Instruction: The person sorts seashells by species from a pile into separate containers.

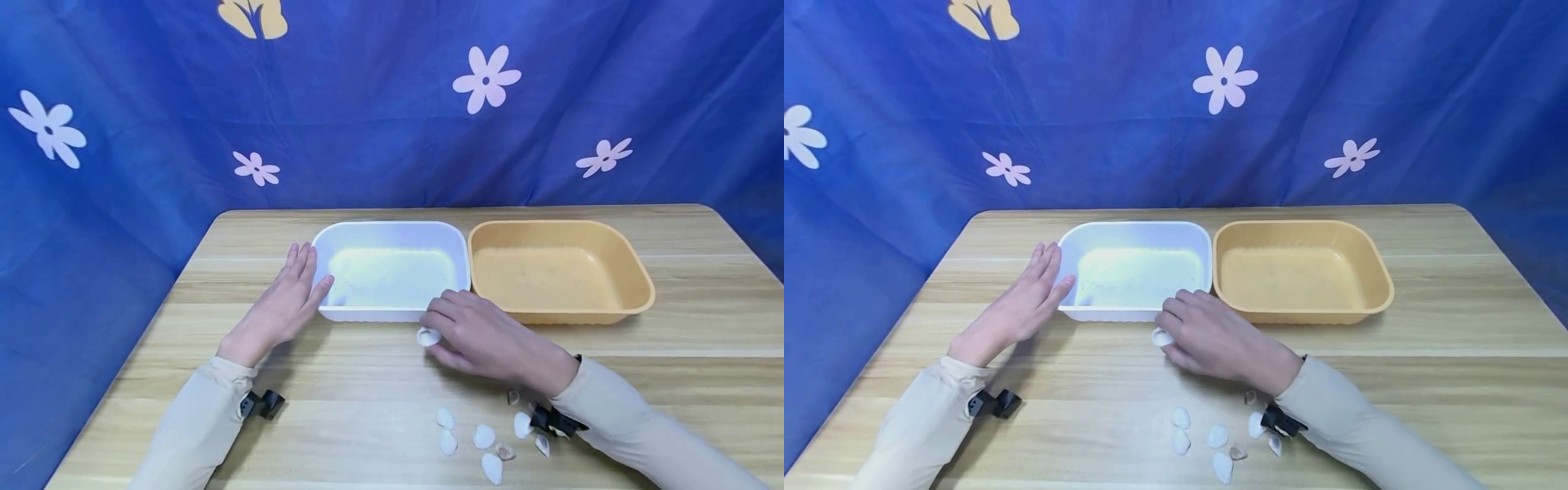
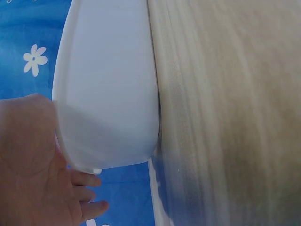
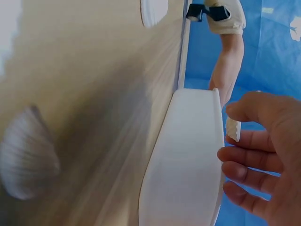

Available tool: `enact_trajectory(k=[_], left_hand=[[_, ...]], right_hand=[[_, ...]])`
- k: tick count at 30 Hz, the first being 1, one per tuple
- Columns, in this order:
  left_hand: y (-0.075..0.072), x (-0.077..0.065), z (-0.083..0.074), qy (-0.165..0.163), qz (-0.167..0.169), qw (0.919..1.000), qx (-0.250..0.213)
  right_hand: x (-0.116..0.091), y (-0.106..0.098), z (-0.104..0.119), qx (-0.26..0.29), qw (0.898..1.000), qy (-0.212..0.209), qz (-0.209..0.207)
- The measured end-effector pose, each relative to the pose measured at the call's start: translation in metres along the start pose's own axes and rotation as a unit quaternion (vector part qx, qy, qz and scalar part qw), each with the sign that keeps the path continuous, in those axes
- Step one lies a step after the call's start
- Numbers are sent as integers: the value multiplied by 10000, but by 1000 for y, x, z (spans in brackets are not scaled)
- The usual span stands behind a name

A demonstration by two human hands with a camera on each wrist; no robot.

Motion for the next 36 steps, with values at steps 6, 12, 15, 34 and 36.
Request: enact_trajectory(k=[6, 12, 15, 34, 36], left_hand=[[0, -1, 0, -21, 50, 10000, -5], [3, 2, -1, 29, 32, 10000, -9], [4, 2, 0, 12, 43, 10000, 13], [3, 0, 5, 11, -110, 9999, 70], [3, 0, 5, 7, -98, 9999, 75]], right_hand=[[10, 2, -6, -49, 9995, 286, -98], [17, 2, -14, -326, 9976, 616, -48], [22, 5, -21, -265, 9959, 869, 2], [53, 41, -52, 166, 9425, 3267, 689], [54, 44, -56, 107, 9366, 3414, 785]])
Point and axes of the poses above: each hand's wrist, its own x-axis towards the middle knuckle, its own y-axis out of the palm, z = x × y, the point moved 6 cm from there along x, towards the middle knuckle, and after that the axes turned 9 degrees about -z, right-handed, at the moved point
